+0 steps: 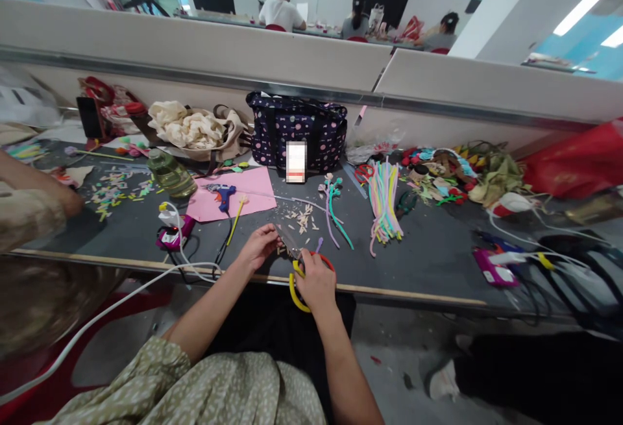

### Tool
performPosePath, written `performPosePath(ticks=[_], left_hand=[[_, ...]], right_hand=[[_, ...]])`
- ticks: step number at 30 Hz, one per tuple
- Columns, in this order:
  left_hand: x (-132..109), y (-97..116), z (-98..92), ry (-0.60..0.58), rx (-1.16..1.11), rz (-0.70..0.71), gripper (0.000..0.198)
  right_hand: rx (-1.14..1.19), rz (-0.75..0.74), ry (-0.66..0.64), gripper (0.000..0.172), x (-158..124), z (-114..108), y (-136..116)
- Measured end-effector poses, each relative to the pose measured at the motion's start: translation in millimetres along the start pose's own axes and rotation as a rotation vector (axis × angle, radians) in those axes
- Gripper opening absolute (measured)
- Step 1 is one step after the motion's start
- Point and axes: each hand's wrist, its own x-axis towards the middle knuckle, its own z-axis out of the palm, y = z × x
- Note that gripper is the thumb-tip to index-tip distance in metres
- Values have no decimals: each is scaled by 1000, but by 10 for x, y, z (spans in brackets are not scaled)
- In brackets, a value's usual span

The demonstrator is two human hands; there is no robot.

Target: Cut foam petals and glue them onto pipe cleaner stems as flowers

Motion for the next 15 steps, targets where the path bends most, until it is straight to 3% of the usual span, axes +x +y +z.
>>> performPosePath(ticks=[15], left_hand=[[1, -11, 21, 18, -20, -17, 34]], right_hand=[[32, -5, 2, 35, 14, 57, 23]])
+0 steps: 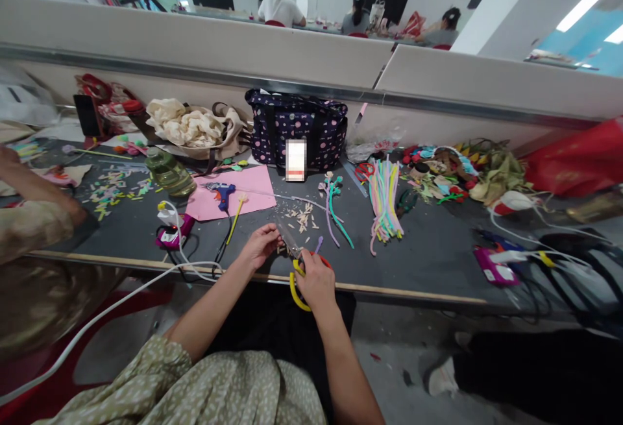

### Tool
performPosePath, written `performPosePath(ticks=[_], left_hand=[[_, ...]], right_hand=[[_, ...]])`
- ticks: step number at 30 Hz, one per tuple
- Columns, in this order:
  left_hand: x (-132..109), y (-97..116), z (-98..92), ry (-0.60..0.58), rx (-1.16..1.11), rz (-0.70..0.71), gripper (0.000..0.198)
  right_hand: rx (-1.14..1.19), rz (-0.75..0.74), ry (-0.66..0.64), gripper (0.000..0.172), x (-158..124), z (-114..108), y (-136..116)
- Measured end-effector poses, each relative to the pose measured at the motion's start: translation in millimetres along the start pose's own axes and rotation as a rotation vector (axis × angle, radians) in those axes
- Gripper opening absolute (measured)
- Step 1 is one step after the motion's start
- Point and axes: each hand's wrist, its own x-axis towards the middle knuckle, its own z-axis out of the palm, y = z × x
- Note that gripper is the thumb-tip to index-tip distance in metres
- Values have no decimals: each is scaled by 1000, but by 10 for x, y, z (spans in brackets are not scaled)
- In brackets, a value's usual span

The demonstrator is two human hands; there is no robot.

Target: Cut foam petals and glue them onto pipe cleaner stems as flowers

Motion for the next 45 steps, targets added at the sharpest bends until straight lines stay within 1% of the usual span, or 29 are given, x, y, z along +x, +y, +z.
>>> performPosePath(ticks=[6, 12, 16, 19, 22, 25, 29, 32, 37, 45], left_hand=[[26, -28, -30, 32, 11, -13, 32], [21, -25, -32, 71, 77, -5, 30], [17, -27, -25, 62, 132, 32, 33], [23, -29, -29, 71, 126, 58, 34], [26, -14, -42, 61, 103, 50, 33], [18, 13, -52, 49, 87, 28, 31], [1, 42, -43, 63, 76, 4, 29], [-7, 48, -28, 59, 60, 6, 28], [-15, 45, -37, 19, 39, 33, 30], [-34, 46, -49, 10, 46, 42, 29]], right_hand=[[-14, 7, -74, 27, 19, -20, 7], [-110, 29, -119, 29, 32, -62, -11], [-143, 31, -117, 34, 23, -67, -22], [-135, 13, -113, 38, 5, -57, -27], [-113, 9, -73, 45, -9, -60, -8], [-100, 43, -20, 50, -5, -83, 42], [-77, 68, -20, 45, 3, -108, 96], [-38, 43, -14, 45, -11, -94, 95], [31, -8, -5, 47, -42, -54, 64], [6, -17, -22, 47, -50, -52, 40]])
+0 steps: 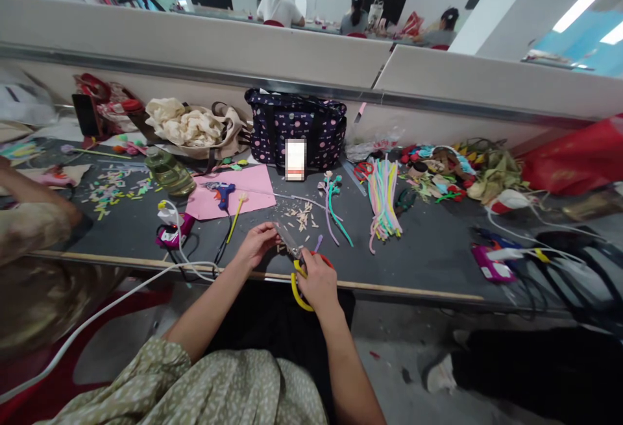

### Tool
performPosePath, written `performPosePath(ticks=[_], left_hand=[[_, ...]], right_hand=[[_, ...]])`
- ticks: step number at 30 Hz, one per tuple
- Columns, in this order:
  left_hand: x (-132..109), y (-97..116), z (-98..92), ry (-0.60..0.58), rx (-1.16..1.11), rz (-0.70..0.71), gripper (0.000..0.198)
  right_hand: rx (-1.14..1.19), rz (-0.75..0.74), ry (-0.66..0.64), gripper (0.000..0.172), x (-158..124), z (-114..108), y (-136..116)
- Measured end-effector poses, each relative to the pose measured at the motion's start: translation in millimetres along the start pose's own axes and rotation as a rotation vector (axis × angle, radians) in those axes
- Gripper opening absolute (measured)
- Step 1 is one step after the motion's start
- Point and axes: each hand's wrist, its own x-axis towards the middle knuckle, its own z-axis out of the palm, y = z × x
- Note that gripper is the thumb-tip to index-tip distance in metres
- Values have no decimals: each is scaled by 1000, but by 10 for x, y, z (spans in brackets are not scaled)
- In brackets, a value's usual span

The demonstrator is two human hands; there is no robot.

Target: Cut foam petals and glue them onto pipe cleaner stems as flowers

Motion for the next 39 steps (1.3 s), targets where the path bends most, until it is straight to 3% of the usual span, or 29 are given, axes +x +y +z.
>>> performPosePath(ticks=[12, 21, 27, 39], left_hand=[[-7, 4, 27, 37, 12, -4, 31], [57, -64, -37, 61, 44, -23, 31], [46, -37, -36, 53, 47, -12, 32], [-8, -5, 34, -18, -53, -51, 30]], right_hand=[[-30, 5, -5, 46, -9, 37, 29], [-21, 29, -77, 34, 35, 15, 59], [-122, 56, 18, 45, 54, -75, 140], [-15, 35, 36, 38, -29, 38, -67]])
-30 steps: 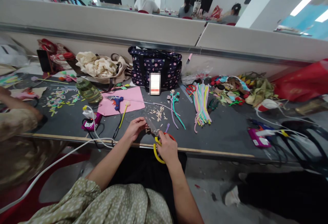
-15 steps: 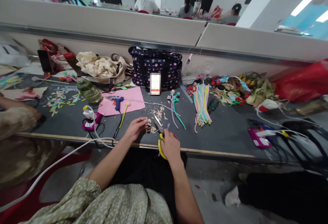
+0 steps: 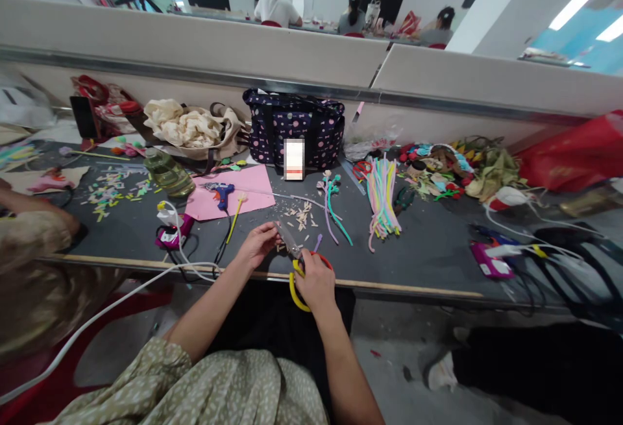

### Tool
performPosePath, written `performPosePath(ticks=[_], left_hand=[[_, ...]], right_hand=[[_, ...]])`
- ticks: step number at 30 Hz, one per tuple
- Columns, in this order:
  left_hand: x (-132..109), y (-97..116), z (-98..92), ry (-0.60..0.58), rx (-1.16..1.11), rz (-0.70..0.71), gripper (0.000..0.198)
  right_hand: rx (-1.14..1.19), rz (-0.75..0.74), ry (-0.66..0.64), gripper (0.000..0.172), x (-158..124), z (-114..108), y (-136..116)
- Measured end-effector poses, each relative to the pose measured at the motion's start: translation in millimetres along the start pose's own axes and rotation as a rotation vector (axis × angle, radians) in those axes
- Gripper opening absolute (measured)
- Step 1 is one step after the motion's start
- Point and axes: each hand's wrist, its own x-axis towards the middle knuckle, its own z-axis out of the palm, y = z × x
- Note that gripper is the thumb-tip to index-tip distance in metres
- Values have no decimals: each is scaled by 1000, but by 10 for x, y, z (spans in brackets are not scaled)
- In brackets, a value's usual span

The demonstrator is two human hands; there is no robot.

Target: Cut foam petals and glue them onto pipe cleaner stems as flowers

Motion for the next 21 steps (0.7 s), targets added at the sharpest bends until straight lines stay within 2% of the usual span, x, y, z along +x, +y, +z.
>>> performPosePath(ticks=[12, 21], left_hand=[[-21, -11, 25, 25, 35, 20, 30], [-12, -1, 19, 98, 87, 58, 31]], right_hand=[[-12, 5, -3, 42, -6, 10, -19], [6, 43, 14, 34, -7, 7, 32]])
